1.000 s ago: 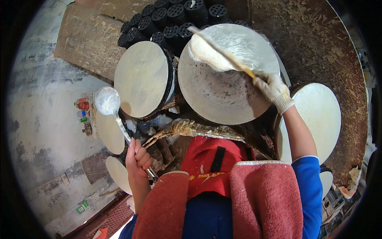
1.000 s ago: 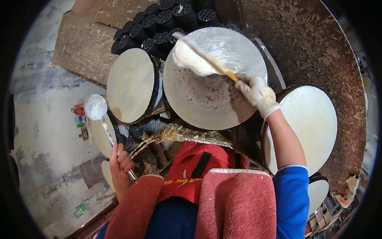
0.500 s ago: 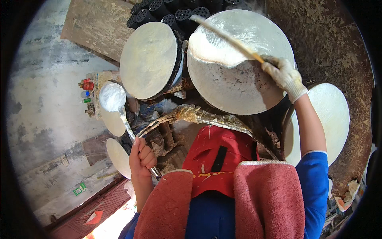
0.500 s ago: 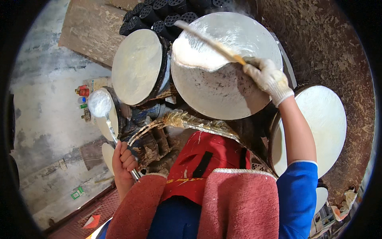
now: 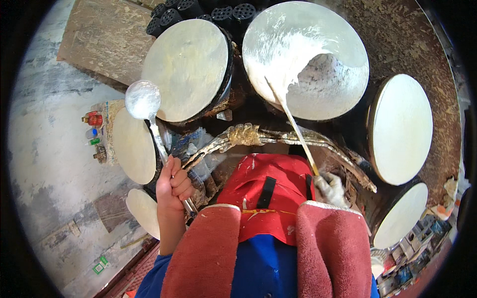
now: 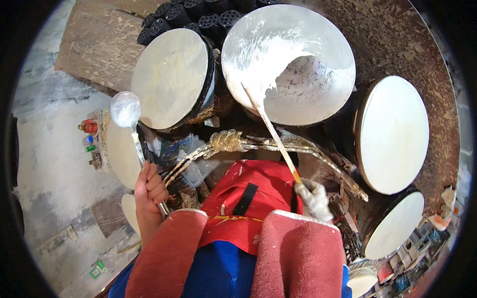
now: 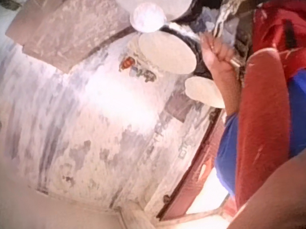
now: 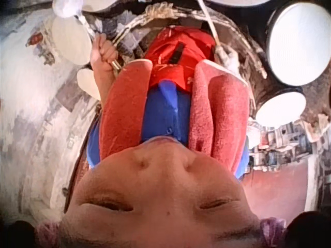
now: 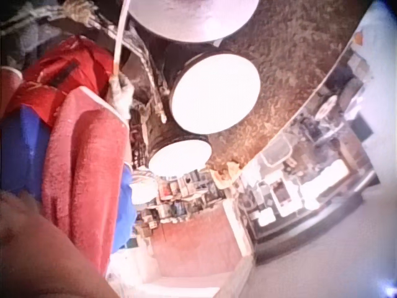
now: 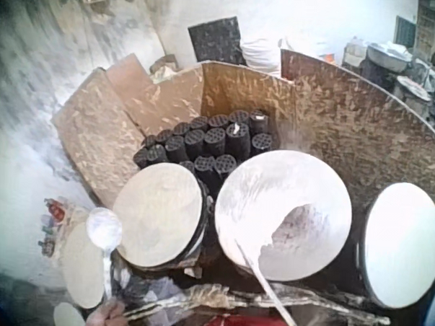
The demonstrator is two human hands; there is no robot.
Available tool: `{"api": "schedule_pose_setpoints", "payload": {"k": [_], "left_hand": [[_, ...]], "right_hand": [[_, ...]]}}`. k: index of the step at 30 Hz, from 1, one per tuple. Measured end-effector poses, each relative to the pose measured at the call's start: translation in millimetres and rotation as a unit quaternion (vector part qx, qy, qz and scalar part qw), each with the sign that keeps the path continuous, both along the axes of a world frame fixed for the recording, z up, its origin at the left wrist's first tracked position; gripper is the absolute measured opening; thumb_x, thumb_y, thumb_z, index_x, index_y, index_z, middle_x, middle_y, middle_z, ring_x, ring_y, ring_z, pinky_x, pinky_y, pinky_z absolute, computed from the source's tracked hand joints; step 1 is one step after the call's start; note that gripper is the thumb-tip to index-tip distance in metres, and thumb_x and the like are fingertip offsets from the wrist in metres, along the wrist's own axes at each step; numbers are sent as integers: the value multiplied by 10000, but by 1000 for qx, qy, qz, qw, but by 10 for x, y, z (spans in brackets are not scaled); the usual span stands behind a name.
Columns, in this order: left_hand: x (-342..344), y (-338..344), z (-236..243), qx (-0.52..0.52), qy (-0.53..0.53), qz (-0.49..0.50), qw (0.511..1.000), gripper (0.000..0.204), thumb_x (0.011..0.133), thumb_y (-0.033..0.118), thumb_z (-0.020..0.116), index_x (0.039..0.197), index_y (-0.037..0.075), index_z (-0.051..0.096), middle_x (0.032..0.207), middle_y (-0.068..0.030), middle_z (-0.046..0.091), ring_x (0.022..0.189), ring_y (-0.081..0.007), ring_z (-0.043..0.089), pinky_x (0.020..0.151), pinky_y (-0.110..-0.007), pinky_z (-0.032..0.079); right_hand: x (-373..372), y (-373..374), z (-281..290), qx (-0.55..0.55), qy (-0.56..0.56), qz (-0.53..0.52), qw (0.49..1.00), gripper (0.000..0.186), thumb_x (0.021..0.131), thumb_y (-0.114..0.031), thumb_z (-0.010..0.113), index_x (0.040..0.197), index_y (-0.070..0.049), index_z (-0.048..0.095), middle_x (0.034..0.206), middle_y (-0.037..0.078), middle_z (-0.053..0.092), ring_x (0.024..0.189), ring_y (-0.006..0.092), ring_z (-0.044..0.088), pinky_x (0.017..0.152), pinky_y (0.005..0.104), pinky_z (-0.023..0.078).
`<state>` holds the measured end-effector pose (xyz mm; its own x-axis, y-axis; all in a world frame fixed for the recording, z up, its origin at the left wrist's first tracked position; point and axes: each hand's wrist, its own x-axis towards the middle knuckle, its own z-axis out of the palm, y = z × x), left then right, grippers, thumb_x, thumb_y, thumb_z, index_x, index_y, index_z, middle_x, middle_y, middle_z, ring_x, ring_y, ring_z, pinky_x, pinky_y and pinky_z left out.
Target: The person ladles batter onto multiple hot griddles and spreads it into thin circular crepes using a wooden spreader. They flip and remove finished crepes, then stack them on a nearby tray while continuing to cook additional crepes on the remaining griddles.
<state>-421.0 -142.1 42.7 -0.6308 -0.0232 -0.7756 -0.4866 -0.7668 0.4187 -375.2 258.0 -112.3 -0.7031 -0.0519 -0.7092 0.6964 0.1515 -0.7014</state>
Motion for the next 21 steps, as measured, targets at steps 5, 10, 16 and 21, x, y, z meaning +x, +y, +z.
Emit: {"api": "schedule_pose_setpoints", "payload": {"k": [5,10,16,21], "left_hand": [[381,-574,62,-23,29,-1,999,348,965,359,330,675,167,333,437,75,182,316,-48,151,289,-221,171],[569,-871,181,-27,41,1,999,344,966,347,335,675,164,325,441,75,174,323,-45,146,293,-217,172],[734,-1239,139,2,45,-13,999,354,971,344,315,663,169,330,442,76,175,326,-44,144,298,-216,168],[749,-1360,103,-25,65,-21,997,321,969,315,348,683,170,353,439,87,199,324,-26,166,288,-197,168]], "right_hand": [[-271,-1262,84,-52,65,-133,988,301,812,-321,606,801,-23,559,577,-9,478,470,54,413,412,227,331],[-1125,-2507,-177,-241,143,-302,911,158,876,-183,540,932,-41,502,620,4,484,451,82,436,386,221,355],[-824,-2544,-165,-162,5,-394,905,250,881,-381,528,919,-138,570,549,-32,432,341,66,324,313,222,248],[-778,-2506,-42,-192,10,-511,838,317,906,-419,457,952,-122,555,520,-36,386,343,74,305,303,229,237]]}}
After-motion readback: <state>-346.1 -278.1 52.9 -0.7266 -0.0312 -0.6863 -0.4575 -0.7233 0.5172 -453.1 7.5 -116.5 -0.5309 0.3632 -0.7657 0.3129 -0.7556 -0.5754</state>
